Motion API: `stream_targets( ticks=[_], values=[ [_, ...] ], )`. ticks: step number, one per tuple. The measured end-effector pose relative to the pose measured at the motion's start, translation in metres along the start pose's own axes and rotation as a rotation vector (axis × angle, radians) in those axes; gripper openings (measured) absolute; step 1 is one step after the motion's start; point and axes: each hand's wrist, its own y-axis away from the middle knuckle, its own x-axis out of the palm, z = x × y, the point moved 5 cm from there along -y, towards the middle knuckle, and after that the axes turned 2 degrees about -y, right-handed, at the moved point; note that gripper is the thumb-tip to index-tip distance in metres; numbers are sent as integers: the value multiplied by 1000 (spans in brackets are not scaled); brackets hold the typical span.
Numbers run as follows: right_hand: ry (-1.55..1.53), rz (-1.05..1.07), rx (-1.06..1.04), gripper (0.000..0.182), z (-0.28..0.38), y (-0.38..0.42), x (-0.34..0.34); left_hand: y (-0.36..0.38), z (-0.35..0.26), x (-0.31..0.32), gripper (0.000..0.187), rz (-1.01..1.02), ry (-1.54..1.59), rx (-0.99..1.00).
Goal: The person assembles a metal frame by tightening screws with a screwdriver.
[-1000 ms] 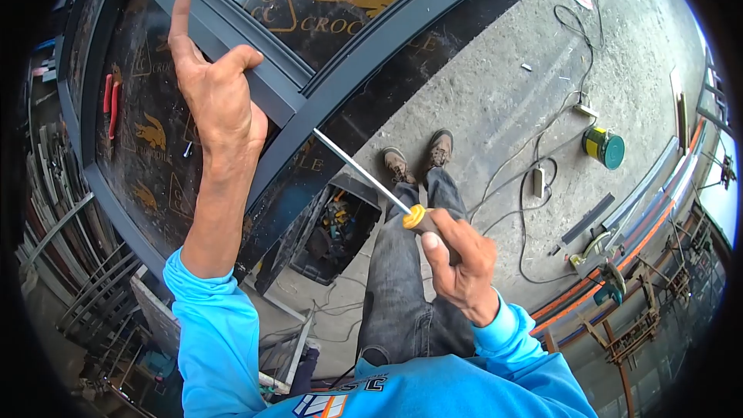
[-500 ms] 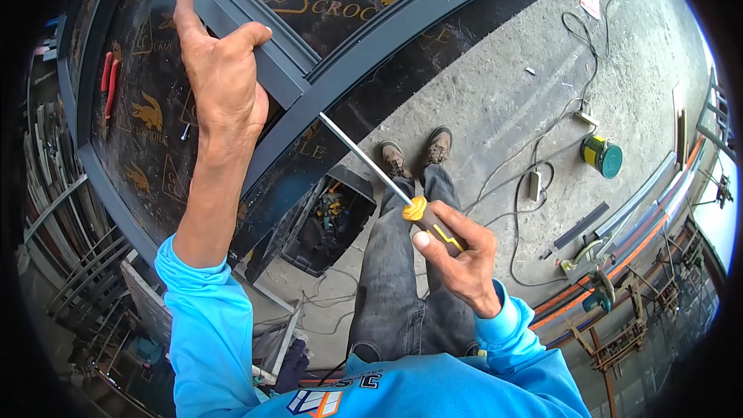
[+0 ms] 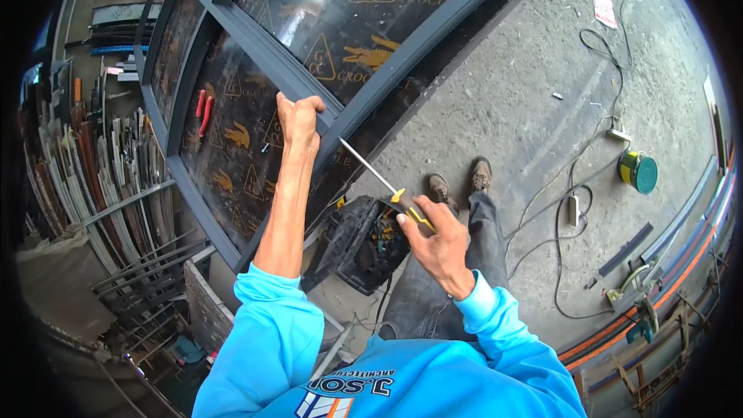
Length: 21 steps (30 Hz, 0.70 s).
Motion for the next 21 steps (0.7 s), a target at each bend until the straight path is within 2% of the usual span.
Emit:
stream_targets(
  ticks=[3, 6, 8, 10, 11, 12, 14, 16, 18, 19, 20, 21],
  values=[
    [23, 35, -2, 33, 6, -1, -11, 10, -14, 3, 80, 68, 114, -159],
    [16, 16, -45, 33, -1, 1, -18, 28, -36, 9, 87, 98, 116, -165],
    [-12, -20, -52, 34, -10, 4, -22, 37, -39, 10, 84, 47, 58, -137],
    [-31, -73, -117, 33, -15, 9, -25, 41, -29, 10, 71, -8, 149, -357],
    [9, -54, -119, 32, -12, 9, -26, 38, -30, 13, 54, 107, 187, -318],
    [51, -30, -114, 32, -12, 10, -27, 36, -26, 15, 54, 109, 191, -319],
    [89, -48, -165, 32, -11, 10, -28, 41, -18, 18, 42, 157, 306, -395],
    [103, -49, -207, 34, -8, 12, -26, 41, -23, 20, 41, 184, 311, -361],
    [108, -25, -193, 35, -3, 14, -27, 32, -14, 20, 43, 244, 78, -323],
    [112, -18, -180, 36, -1, 13, -28, 33, -11, 23, 43, 306, 81, -231],
    [120, -12, -179, 36, 2, 13, -29, 35, -13, 22, 43, 304, 88, -239],
    [150, -31, -223, 37, 7, 11, -32, 37, -12, 24, 40, 298, 221, -343]
  ],
)
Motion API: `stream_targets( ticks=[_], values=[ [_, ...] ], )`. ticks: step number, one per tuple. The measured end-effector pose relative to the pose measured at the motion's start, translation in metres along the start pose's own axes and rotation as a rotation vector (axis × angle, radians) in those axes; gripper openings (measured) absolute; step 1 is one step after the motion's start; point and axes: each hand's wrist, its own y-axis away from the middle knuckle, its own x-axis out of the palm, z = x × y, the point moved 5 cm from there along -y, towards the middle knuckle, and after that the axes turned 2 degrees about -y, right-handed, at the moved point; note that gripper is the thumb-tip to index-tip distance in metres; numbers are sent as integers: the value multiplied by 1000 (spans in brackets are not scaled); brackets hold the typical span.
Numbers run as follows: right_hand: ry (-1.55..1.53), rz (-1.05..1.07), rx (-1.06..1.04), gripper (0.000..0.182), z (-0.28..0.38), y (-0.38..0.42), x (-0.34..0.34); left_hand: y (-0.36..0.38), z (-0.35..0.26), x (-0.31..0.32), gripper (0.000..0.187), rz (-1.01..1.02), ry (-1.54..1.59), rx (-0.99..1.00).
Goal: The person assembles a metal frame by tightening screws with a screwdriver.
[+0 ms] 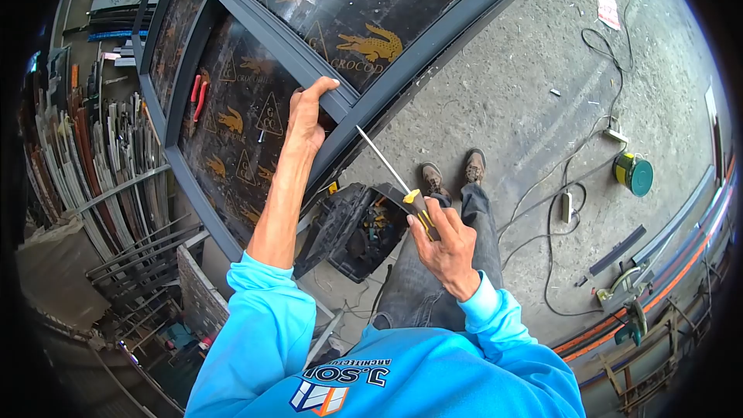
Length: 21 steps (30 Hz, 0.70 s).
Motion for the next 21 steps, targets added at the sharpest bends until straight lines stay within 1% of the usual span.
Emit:
stream_targets(
  ticks=[1, 2, 3, 5, 9, 10, 11, 13, 15, 17, 19, 21],
  values=[
    [31, -17, -46, 38, 2, -3, -4, 1, 3, 2, 37, 6, 149, -83],
    [59, -10, -49, 40, 0, -3, -6, 8, -2, 7, 39, 70, 140, -84],
    [68, -6, -48, 40, -1, -3, -7, 8, -3, 7, 39, 73, 147, -90],
    [127, 12, -53, 40, -6, -4, -9, 7, -2, 12, 43, 185, 152, -87],
    [114, 2, -23, 41, -7, 1, -2, 15, 0, 11, 39, 174, 96, -113],
    [132, 2, 13, 40, -8, 3, 0, 16, -3, 14, 37, 212, 114, -72],
    [137, 10, 18, 40, -10, 5, 3, 18, -4, 13, 37, 209, 119, -81],
    [159, -26, -10, 41, -15, 5, 6, 20, -8, 15, 35, 252, 65, -41],
    [189, -16, -16, 41, -20, 3, 3, 18, -7, 16, 33, 259, 98, -34],
    [218, 10, -78, 42, -20, -2, 3, 18, -8, 16, 31, 274, 120, -32],
    [247, 51, -38, 42, -19, -2, 3, 18, -7, 15, 27, 241, 131, -31],
    [272, 67, -27, 43, -18, -1, 6, 19, -8, 17, 24, 258, 143, -39]
  ],
)
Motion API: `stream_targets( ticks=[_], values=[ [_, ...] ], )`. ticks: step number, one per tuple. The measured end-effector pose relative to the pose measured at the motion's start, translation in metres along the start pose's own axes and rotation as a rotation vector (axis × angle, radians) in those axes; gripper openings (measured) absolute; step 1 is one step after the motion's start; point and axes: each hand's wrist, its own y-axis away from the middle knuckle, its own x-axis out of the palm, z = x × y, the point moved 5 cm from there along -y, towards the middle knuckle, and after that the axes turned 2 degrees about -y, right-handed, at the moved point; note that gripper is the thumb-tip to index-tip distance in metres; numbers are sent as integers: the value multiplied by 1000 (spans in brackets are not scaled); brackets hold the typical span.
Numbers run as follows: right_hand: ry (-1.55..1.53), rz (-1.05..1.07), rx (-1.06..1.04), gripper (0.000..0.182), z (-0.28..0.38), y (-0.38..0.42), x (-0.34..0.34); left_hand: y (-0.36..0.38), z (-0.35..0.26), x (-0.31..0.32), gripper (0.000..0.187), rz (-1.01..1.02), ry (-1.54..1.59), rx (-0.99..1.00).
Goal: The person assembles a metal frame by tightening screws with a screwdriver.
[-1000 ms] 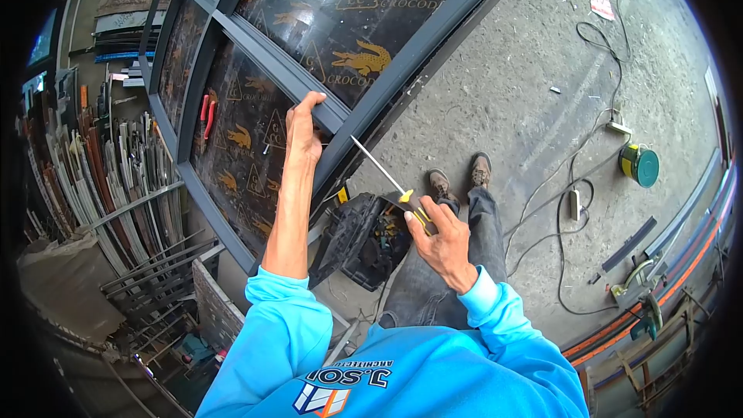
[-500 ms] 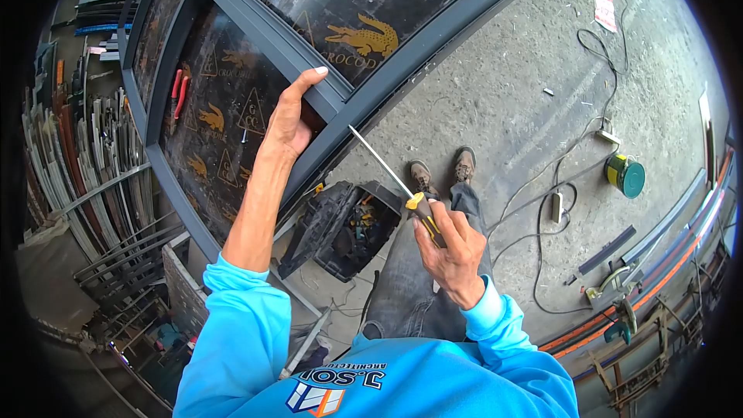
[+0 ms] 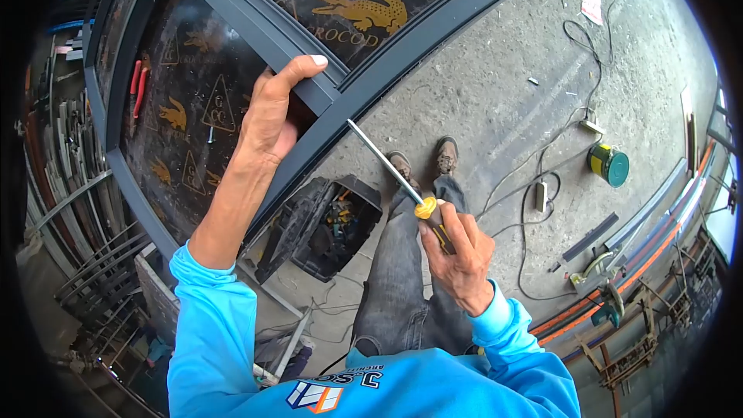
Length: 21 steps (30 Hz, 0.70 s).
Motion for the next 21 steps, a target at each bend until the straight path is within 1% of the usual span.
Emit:
stream_targets(
  ticks=[1, 2, 4, 5, 8, 9, 10, 12, 13, 14, 16, 18, 21],
  values=[
    [17, 9, -9, 43, -1, -2, -1, -1, 0, -1, 22, 11, -8, 50],
    [-88, 62, 68, 42, -6, -3, 0, -2, 0, 0, 20, 21, -19, 98],
    [-311, 176, 256, 40, -6, 3, -1, 2, -1, 0, 16, 4, -31, 61],
    [-515, 363, 604, 40, -10, 2, 1, 1, 1, 0, 17, 2, -35, 74],
    [-558, 354, 616, 40, -11, -3, -3, 0, -1, 0, 19, 5, -36, 96],
    [-340, 220, 283, 40, -2, -7, -6, 1, 0, 0, 21, 4, -37, 89],
    [-342, 218, 288, 40, -7, -3, -5, 1, 2, -1, 21, 8, -40, 86],
    [99, -54, -136, 42, 1, -10, -19, -2, 4, -4, 25, -13, -18, 64],
    [133, -81, -204, 44, 3, -11, -17, 0, 4, -4, 25, -14, -18, 64],
    [131, -84, -199, 44, 5, -9, -17, 1, 3, -3, 27, -8, -20, 46],
    [118, 6, -192, 43, 7, -12, -15, 0, 2, -4, 28, -7, -16, 39],
    [95, 14, -191, 43, 8, -14, -13, -1, 4, -4, 29, -4, -39, 51],
    [38, 42, -151, 38, 9, -14, -16, 0, 4, -3, 31, 8, -50, 69]
  ],
)
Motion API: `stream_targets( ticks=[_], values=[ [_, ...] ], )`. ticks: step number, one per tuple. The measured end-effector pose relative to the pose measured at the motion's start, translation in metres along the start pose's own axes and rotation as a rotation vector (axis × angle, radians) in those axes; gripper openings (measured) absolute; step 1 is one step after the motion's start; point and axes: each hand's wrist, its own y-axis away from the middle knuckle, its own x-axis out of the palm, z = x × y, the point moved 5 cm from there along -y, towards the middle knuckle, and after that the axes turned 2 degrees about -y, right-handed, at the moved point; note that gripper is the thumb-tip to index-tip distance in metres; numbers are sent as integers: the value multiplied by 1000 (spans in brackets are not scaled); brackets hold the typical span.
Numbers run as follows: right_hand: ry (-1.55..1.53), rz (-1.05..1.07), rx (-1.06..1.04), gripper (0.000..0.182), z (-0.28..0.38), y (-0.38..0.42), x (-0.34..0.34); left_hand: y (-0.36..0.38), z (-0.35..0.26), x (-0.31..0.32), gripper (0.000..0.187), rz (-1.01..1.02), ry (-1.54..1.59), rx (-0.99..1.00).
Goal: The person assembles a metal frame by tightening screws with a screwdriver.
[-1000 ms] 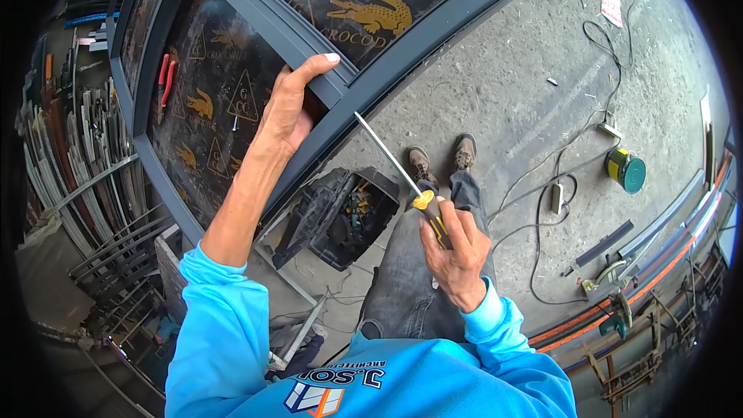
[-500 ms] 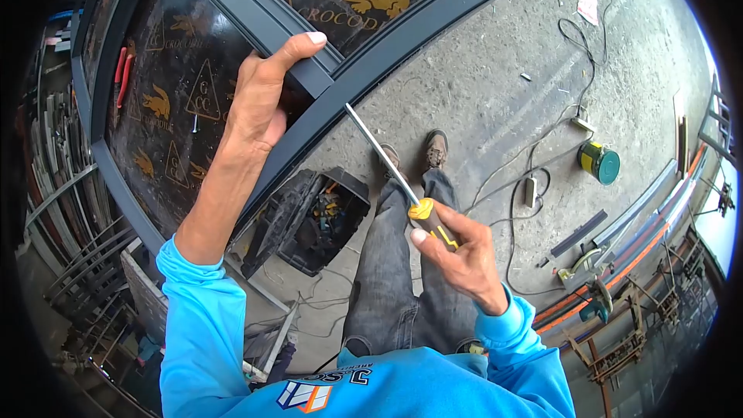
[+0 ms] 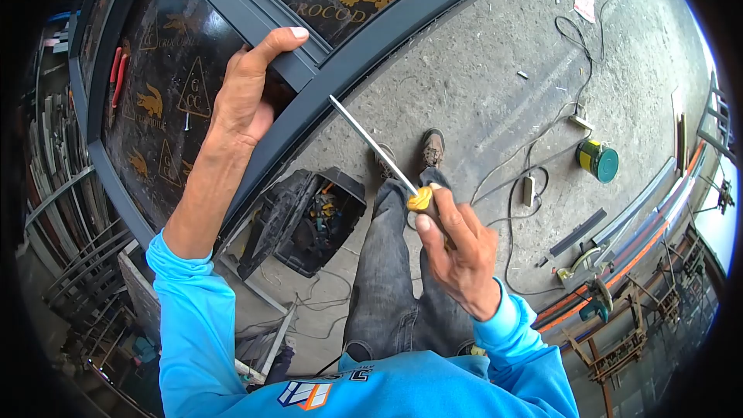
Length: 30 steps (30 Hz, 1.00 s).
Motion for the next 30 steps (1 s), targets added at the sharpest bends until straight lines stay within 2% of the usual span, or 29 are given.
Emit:
stream_targets(
  ticks=[2, 3, 4, 8, 9, 11, 12, 13, 15, 16, 17, 19, 21, 22, 23, 25, 26, 27, 30],
  values=[
    [-1067, 299, 936, 34, -17, 17, 13, -2, 1, -3, 31, 15, -1, -20],
    [-1471, 447, 1152, 35, -15, 15, 16, -2, 2, -2, 31, 41, 0, -39],
    [-1473, 440, 1154, 35, -13, 15, 12, -1, 3, 0, 31, 47, -2, -41],
    [-527, 264, 496, 42, -3, -5, -12, -2, 3, -2, 31, 22, -2, -39],
    [-189, -4, 209, 47, 0, 0, -17, -2, 2, -2, 31, 30, 21, -42],
    [120, -46, -69, 48, 7, 3, -15, -3, 2, -2, 31, 28, 27, -39],
    [126, 34, -32, 40, 4, 1, -9, -3, 3, -2, 31, 24, 26, -43],
    [126, 34, -34, 40, 6, -2, -12, -4, 3, -3, 31, 23, 27, -41],
    [-913, 356, 881, 38, -18, 6, 4, -3, 3, -4, 32, 17, -1, -27],
    [-1180, 491, 1035, 51, -26, 10, 9, -1, 6, -4, 32, 16, -2, -42],
    [-1415, 634, 1122, 54, -31, 9, 16, 0, 7, -4, 32, 24, 14, -54],
    [-1493, 598, 1118, 52, -28, 10, 11, -5, 1, 0, 32, 31, 32, -37],
    [-699, 363, 544, 51, -18, -2, -10, -2, 2, -1, 32, 21, 0, -38],
    [-254, 53, 278, 52, -10, 0, -16, -1, 1, -1, 32, 23, 0, -44],
    [16, -39, -5, 45, 1, -3, -18, -3, 0, -1, 32, 27, 4, -33],
    [74, 96, 79, 38, 7, 0, -6, -6, 4, -3, 32, 48, 43, -21],
    [-127, 79, 73, 39, -1, -1, 2, -5, 5, -3, 32, 46, 43, -23],
    [-129, 83, 66, 39, -7, -3, 1, -5, 3, -3, 32, 33, 39, -21],
    [-738, 313, 475, 50, -20, 8, 1, 0, 7, -3, 32, 40, 32, -61]
  ],
)
